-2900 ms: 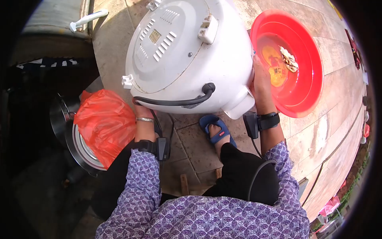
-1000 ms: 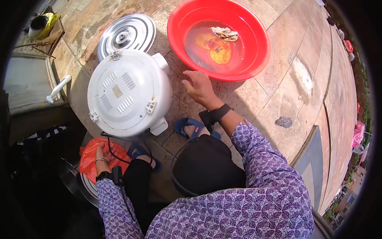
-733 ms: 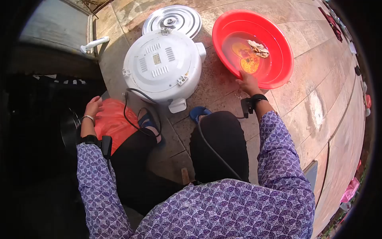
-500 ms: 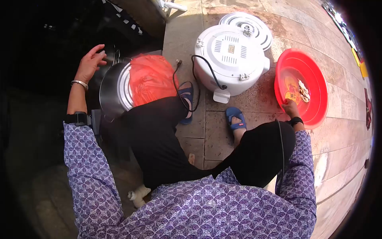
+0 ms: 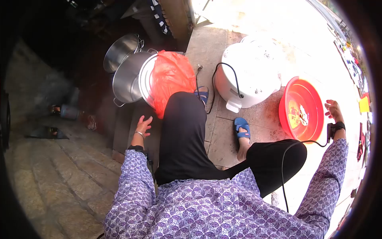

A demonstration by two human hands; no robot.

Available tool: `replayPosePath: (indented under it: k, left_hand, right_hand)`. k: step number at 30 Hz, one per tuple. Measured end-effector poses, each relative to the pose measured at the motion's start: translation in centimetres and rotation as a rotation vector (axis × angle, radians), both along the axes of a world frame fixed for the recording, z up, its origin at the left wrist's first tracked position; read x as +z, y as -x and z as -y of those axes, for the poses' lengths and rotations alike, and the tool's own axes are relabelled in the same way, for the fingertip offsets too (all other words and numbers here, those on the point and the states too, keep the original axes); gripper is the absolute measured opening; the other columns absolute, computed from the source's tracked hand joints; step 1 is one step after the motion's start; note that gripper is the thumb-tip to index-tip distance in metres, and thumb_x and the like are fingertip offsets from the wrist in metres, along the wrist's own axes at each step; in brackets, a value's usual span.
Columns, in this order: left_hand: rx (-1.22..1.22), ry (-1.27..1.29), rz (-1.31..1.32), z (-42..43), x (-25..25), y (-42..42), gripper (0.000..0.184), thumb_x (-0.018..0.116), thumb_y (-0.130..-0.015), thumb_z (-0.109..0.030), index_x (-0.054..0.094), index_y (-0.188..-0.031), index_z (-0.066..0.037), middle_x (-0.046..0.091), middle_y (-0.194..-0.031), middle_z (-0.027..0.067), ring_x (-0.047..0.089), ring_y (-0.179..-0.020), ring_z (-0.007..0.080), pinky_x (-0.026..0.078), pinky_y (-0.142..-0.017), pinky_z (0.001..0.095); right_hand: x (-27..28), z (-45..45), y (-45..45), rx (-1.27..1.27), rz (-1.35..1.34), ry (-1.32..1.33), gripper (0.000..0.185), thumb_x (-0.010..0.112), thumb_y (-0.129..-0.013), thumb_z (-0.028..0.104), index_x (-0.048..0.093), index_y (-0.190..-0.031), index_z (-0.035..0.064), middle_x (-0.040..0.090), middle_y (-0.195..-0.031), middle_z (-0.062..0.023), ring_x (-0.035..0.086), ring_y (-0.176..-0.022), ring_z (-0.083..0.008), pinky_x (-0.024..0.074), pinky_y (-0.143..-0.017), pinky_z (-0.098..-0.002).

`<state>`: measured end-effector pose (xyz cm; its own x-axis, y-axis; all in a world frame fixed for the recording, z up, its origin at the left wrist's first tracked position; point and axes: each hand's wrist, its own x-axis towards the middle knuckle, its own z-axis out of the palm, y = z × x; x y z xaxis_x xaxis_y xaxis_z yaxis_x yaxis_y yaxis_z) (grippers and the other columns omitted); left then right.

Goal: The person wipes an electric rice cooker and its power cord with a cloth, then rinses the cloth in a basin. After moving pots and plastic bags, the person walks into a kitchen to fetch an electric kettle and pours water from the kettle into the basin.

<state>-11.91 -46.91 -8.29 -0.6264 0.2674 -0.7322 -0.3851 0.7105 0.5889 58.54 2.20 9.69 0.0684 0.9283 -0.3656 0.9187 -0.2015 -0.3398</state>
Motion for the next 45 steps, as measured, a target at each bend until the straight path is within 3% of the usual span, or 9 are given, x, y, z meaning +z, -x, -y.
replayPosePath:
  k: [5, 10, 13, 14, 17, 27, 32, 38, 45]
  left_hand:
    - [0.009, 0.006, -0.199, -4.5, -10.5, -0.2, 0.101, 0.075, -0.061, -0.051, 0.02, -0.141, -0.024, 0.04, -0.136, 0.0083, 0.036, -0.123, 0.031, 0.038, -0.079, 0.0531]
    - [0.338, -0.189, -0.018, -9.0, -8.0, -1.2, 0.084, 0.076, -0.061, -0.042, 0.04, -0.131, -0.014, 0.047, -0.129, 0.0114, 0.046, -0.115, 0.0326, 0.041, -0.079, 0.0528]
    - [0.433, -0.522, -0.239, -11.4, -13.7, 0.6, 0.072, 0.075, -0.063, -0.039, 0.05, -0.12, -0.003, 0.057, -0.116, 0.0123, 0.057, -0.099, 0.0309, 0.045, -0.079, 0.0434]
    - [0.38, -0.26, -0.248, -12.5, -7.8, -0.2, 0.056, 0.074, -0.068, -0.021, 0.053, -0.115, 0.001, 0.06, -0.108, 0.0139, 0.059, -0.093, 0.0218, 0.045, -0.082, 0.0314]
    - [0.301, -0.108, -0.255, -14.5, 0.7, -1.0, 0.05, 0.067, -0.074, -0.023, 0.052, -0.113, 0.004, 0.058, -0.111, 0.0192, 0.058, -0.098, 0.0266, 0.044, -0.088, 0.0345]
    - [0.072, 0.066, -0.627, -17.5, -2.4, 3.3, 0.058, 0.052, -0.076, -0.022, 0.038, -0.126, 0.006, 0.044, -0.126, 0.0283, 0.043, -0.119, 0.0389, 0.035, -0.1, 0.0393]
    - [0.116, -0.019, -0.435, -18.7, -3.1, 0.2, 0.036, 0.05, -0.068, -0.015, 0.063, -0.093, 0.007, 0.062, -0.097, 0.0271, 0.059, -0.099, 0.0371, 0.046, -0.084, 0.039]
    - [0.504, -0.464, -0.256, -18.3, -1.4, 1.7, 0.032, 0.057, -0.071, -0.011, 0.06, -0.096, 0.008, 0.064, -0.093, 0.0176, 0.063, -0.086, 0.0268, 0.048, -0.073, 0.0362]
    - [0.654, -1.065, 0.197, -10.1, -2.2, 6.1, 0.043, 0.05, -0.086, -0.031, 0.05, -0.121, -0.005, 0.056, -0.118, 0.0123, 0.055, -0.107, 0.0294, 0.046, -0.088, 0.048]
  right_hand:
    - [10.0, -2.4, -2.2, -0.013, 0.051, -0.211, 0.044, 0.052, -0.087, 0.032, 0.046, -0.125, 0.0103, 0.06, -0.104, -0.0076, 0.058, -0.061, -0.0153, 0.0431, -0.056, -0.0308]
    - [13.4, -0.5, -1.5, 0.127, -0.003, -0.278, 0.047, 0.053, -0.087, 0.035, 0.046, -0.128, 0.012, 0.061, -0.099, -0.0042, 0.055, -0.067, -0.0099, 0.0408, -0.062, -0.0255]
    - [9.5, 4.6, 1.5, 0.221, -0.158, -0.271, 0.047, 0.053, -0.087, 0.035, 0.049, -0.126, 0.0093, 0.062, -0.085, -0.0033, 0.058, -0.07, -0.0107, 0.0422, -0.063, -0.0258]
    - [7.9, 6.8, 3.1, 0.236, -0.181, -0.227, 0.049, 0.055, -0.085, 0.035, 0.049, -0.125, 0.0085, 0.062, -0.084, -0.0046, 0.059, -0.071, -0.0115, 0.0432, -0.062, -0.0267]
    - [1.2, 11.3, 4.8, 0.19, -0.315, -0.041, 0.05, 0.06, -0.082, 0.032, 0.051, -0.122, 0.0033, 0.062, -0.082, -0.0067, 0.062, -0.065, -0.0141, 0.0445, -0.059, -0.0267]
    - [-9.4, 21.7, 5.1, -0.058, -0.507, 0.291, 0.034, 0.058, -0.085, 0.019, 0.056, -0.111, -0.0034, 0.062, -0.078, -0.008, 0.065, -0.059, -0.0163, 0.0472, -0.05, -0.0225]
    - [-10.4, 24.9, 4.0, -0.077, -0.432, 0.338, 0.031, 0.055, -0.085, 0.02, 0.058, -0.109, -0.0006, 0.065, -0.087, -0.0066, 0.065, -0.064, -0.0162, 0.0483, -0.057, -0.0258]
    - [-12.8, 27.4, 3.0, -0.152, -0.477, 0.408, 0.034, 0.056, -0.084, 0.017, 0.055, -0.111, -0.0042, 0.064, -0.082, -0.0083, 0.065, -0.064, -0.018, 0.0492, -0.053, -0.025]
    - [-15.4, 27.9, 4.9, -0.157, -0.505, 0.38, 0.022, 0.055, -0.084, 0.015, 0.061, -0.095, -0.0023, 0.062, -0.071, -0.0053, 0.06, -0.055, -0.0137, 0.0482, -0.051, -0.0247]
